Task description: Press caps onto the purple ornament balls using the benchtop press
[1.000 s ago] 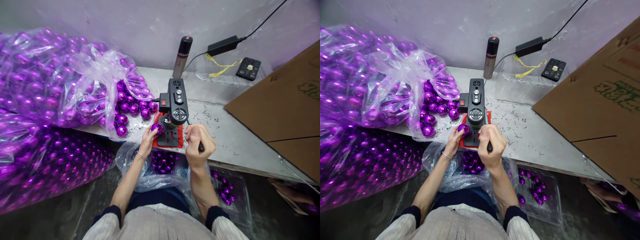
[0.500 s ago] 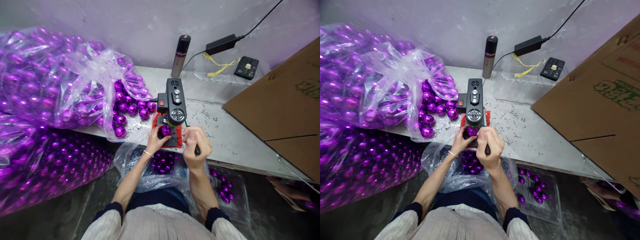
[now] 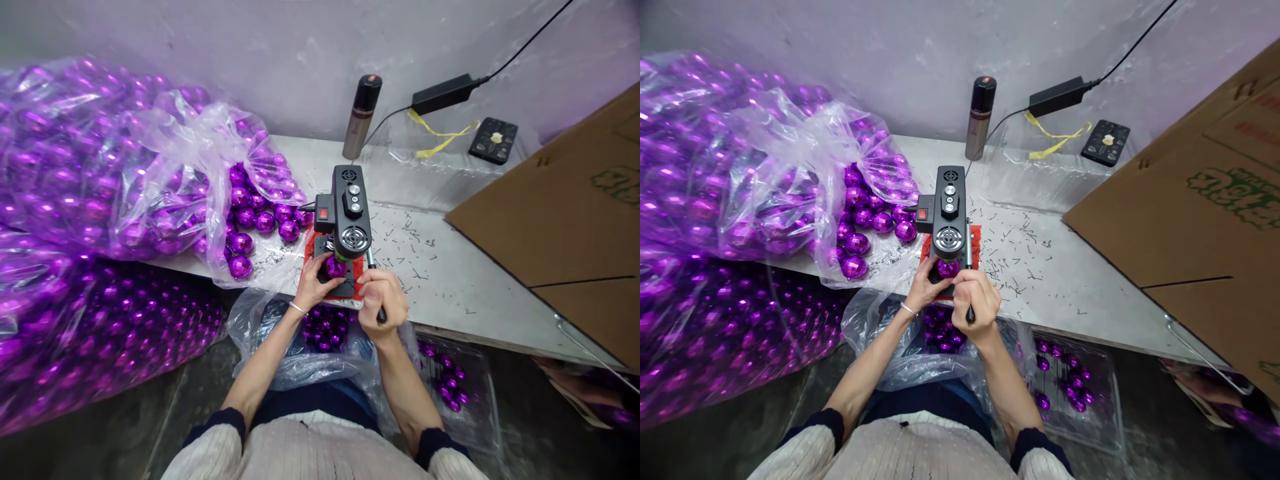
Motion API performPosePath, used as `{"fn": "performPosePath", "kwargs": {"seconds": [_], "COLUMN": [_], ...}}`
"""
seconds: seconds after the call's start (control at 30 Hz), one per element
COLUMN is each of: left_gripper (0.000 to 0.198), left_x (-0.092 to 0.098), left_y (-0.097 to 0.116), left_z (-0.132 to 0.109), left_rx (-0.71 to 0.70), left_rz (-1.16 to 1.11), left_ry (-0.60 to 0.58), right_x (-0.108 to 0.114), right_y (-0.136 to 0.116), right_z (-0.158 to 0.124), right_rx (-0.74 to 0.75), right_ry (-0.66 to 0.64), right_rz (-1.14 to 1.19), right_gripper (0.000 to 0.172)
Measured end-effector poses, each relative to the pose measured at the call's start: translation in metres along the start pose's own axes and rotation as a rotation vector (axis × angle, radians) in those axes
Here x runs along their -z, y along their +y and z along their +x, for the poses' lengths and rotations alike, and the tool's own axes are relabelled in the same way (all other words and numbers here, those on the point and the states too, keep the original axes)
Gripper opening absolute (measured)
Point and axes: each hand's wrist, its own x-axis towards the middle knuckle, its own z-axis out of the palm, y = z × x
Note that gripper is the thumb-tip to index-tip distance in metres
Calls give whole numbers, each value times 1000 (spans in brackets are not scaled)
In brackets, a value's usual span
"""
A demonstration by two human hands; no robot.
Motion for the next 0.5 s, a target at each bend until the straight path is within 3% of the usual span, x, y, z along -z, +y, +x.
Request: {"fn": "performPosePath", "kwargs": {"seconds": [0.13,0.5], "left_gripper": [61,60], "left_x": [0,-5], "left_y": [0,-2], "left_z": [-1,-2], "left_rx": [-5,-35], "left_rz": [35,36], "left_ry": [9,48], "right_x": [-11,-30], "right_y": [14,31], "right_z": [-17,-37], "right_rx": [69,65], "right_ry": [62,213], "right_rz": [13,27], "right_gripper": [26,32]}}
